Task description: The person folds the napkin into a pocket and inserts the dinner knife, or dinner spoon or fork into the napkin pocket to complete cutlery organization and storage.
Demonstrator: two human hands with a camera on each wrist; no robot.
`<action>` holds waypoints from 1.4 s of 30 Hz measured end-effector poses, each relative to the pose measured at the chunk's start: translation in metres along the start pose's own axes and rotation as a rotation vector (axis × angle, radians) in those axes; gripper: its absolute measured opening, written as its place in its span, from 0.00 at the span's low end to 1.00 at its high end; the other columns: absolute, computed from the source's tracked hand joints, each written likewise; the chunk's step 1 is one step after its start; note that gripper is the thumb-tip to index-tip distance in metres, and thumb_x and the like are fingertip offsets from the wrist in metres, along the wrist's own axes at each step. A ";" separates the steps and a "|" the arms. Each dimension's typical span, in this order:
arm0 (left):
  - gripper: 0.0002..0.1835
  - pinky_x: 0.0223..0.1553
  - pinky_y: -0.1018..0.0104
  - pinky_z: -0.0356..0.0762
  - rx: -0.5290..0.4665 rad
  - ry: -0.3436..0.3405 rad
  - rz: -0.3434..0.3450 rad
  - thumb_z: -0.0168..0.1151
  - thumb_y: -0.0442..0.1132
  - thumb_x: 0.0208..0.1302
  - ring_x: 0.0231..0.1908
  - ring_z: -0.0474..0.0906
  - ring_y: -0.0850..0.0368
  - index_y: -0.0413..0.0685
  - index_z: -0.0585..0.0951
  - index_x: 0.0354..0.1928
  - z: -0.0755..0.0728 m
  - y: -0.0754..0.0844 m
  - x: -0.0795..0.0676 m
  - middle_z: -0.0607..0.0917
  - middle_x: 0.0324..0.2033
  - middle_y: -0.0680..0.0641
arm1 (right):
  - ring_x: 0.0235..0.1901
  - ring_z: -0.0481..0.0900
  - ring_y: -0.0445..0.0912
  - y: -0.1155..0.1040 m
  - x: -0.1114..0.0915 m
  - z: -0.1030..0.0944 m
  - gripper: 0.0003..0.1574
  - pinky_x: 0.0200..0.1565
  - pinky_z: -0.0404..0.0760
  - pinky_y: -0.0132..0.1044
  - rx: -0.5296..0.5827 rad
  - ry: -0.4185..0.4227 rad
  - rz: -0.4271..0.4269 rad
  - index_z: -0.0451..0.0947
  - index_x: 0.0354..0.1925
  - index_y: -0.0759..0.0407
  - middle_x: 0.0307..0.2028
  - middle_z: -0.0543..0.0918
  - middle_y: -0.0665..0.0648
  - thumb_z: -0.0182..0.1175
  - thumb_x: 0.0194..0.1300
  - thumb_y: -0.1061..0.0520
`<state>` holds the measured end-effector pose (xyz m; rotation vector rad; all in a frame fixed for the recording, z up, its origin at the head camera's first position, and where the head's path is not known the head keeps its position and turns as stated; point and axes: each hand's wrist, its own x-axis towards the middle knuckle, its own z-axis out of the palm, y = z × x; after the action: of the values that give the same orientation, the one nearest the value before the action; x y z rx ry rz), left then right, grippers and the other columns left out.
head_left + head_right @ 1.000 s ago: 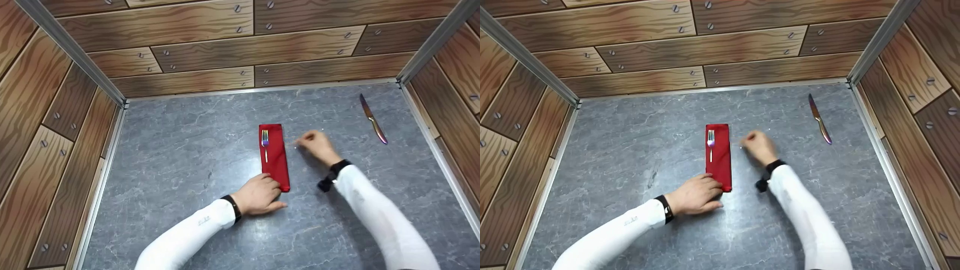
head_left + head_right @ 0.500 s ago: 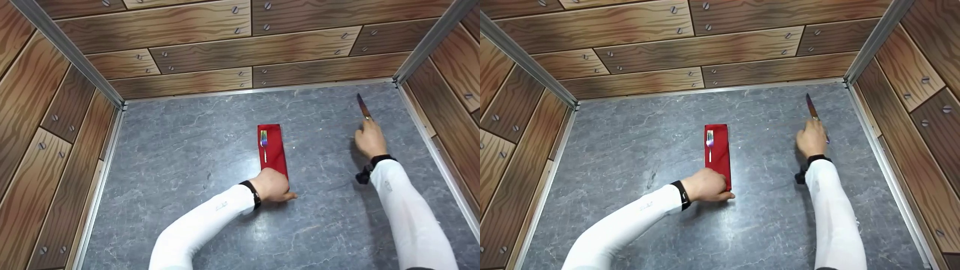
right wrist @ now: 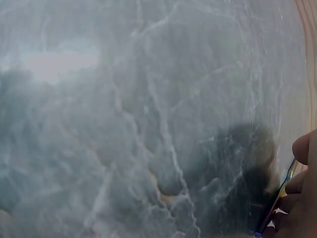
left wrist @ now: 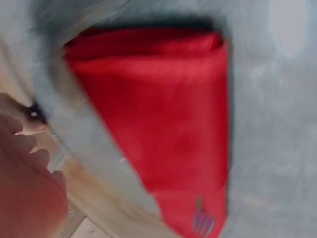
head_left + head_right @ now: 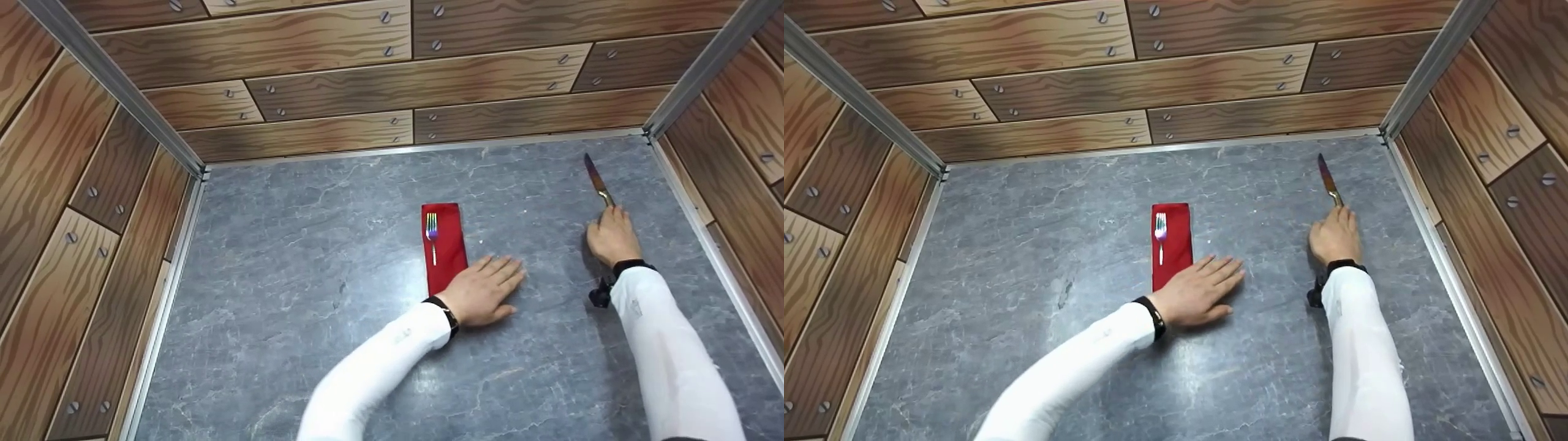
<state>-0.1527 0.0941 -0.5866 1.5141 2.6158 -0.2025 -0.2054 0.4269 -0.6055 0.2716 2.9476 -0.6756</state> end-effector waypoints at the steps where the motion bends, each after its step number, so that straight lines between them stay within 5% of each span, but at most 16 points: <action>1: 0.40 0.84 0.58 0.42 -0.007 -0.002 -0.013 0.39 0.66 0.78 0.83 0.44 0.56 0.57 0.48 0.84 0.004 0.001 0.003 0.49 0.83 0.53 | 0.71 0.45 0.85 0.000 -0.001 0.001 0.42 0.73 0.49 0.73 -0.006 0.008 -0.007 0.44 0.71 0.92 0.69 0.46 0.93 0.34 0.79 0.54; 8: 0.40 0.84 0.58 0.40 -0.028 -0.022 -0.081 0.36 0.66 0.79 0.83 0.44 0.57 0.56 0.49 0.83 0.017 -0.002 0.012 0.51 0.83 0.53 | 0.73 0.44 0.83 -0.013 -0.014 0.014 0.41 0.75 0.47 0.72 0.007 0.019 -0.048 0.41 0.74 0.86 0.72 0.45 0.91 0.36 0.79 0.56; 17: 0.37 0.84 0.61 0.40 -0.031 -0.022 -0.101 0.35 0.63 0.81 0.83 0.44 0.57 0.55 0.50 0.83 0.022 -0.010 0.005 0.51 0.83 0.52 | 0.71 0.56 0.79 -0.063 -0.055 0.045 0.41 0.73 0.57 0.71 -0.043 0.070 -0.175 0.48 0.74 0.84 0.71 0.56 0.87 0.43 0.69 0.64; 24: 0.35 0.83 0.60 0.46 0.005 0.001 -0.100 0.36 0.60 0.81 0.82 0.48 0.56 0.53 0.53 0.83 0.024 -0.016 -0.003 0.55 0.82 0.51 | 0.75 0.57 0.73 -0.106 -0.095 0.058 0.41 0.75 0.57 0.67 -0.043 -0.080 -0.137 0.46 0.78 0.75 0.76 0.55 0.79 0.43 0.73 0.63; 27: 0.36 0.83 0.59 0.48 0.023 0.002 -0.095 0.36 0.60 0.81 0.82 0.49 0.56 0.53 0.53 0.83 0.023 -0.018 -0.005 0.55 0.82 0.51 | 0.69 0.67 0.72 -0.118 -0.104 0.058 0.39 0.67 0.69 0.69 -0.053 -0.094 -0.135 0.52 0.78 0.70 0.72 0.65 0.77 0.45 0.74 0.62; 34: 0.35 0.83 0.61 0.45 0.020 -0.016 -0.088 0.35 0.60 0.81 0.83 0.47 0.57 0.54 0.52 0.83 0.019 -0.014 0.002 0.54 0.83 0.52 | 0.48 0.84 0.71 -0.118 -0.071 0.044 0.20 0.48 0.80 0.68 0.041 0.033 -0.148 0.81 0.57 0.67 0.49 0.86 0.74 0.52 0.76 0.57; 42: 0.35 0.83 0.58 0.45 0.000 -0.014 -0.060 0.35 0.61 0.81 0.82 0.48 0.56 0.56 0.54 0.82 0.024 -0.004 0.008 0.56 0.82 0.53 | 0.37 0.86 0.62 -0.121 -0.035 0.039 0.17 0.40 0.82 0.60 -0.015 -0.062 -0.068 0.88 0.39 0.65 0.38 0.89 0.68 0.63 0.69 0.51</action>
<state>-0.1593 0.0944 -0.6111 1.4301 2.6517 -0.2175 -0.1929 0.2980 -0.5844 0.1467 2.9134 -0.6577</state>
